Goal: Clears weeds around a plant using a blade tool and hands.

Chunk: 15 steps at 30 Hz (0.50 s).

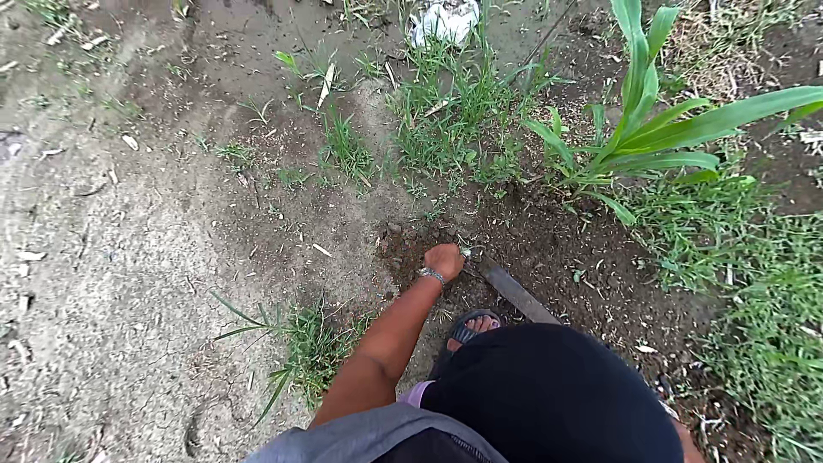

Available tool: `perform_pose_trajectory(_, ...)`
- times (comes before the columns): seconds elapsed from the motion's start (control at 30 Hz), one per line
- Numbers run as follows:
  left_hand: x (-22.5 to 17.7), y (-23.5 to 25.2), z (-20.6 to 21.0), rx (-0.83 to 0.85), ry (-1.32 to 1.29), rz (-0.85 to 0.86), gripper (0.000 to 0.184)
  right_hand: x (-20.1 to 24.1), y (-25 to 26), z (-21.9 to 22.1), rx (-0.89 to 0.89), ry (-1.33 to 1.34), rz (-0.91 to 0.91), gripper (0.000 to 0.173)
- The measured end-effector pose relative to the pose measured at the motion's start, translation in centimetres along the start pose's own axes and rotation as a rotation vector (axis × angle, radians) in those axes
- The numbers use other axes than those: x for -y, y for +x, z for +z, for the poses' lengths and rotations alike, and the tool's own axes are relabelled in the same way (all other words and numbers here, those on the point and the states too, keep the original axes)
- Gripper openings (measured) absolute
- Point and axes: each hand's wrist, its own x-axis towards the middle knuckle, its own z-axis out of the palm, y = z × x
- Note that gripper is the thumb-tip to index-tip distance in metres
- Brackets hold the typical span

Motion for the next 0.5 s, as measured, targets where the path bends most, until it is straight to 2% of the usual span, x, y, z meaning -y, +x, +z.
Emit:
perform_pose_trajectory(0.1, 0.8, -1.0, 0.3, -0.055, -0.115, -0.022, 0.044, 2.2, -1.2, 0.0, -0.072, -0.020, -0.013, 0.024)
perform_pose_trajectory(0.2, 2.6, -3.1, 0.0, -0.128, -0.239, -0.065, 0.046, 2.2, -0.5, -2.2, -0.002, -0.050, -0.047, 0.030)
perform_pose_trajectory(0.27, 4.1, -4.2, -0.4, -0.113, -0.219, -0.090, 0.048, 2.1, 1.7, -2.1, 0.041, -0.102, -0.054, 0.030)
perform_pose_trajectory(0.33, 5.0, -4.9, -0.9, -0.065, -0.136, -0.101, 0.048, 2.6, 5.1, 1.6, 0.027, -0.182, -0.060, 0.036)
perform_pose_trajectory(0.4, 5.3, -4.9, -1.3, -0.086, -0.156, -0.091, 0.044, 2.6, 9.1, 6.7, 0.030, -0.236, -0.115, 0.035)
perform_pose_trajectory(0.5, 5.6, -4.0, -2.6, -0.297, -0.343, -0.066, 0.034, 1.3, 12.4, 11.3, 0.046, -0.216, -0.192, 0.028)
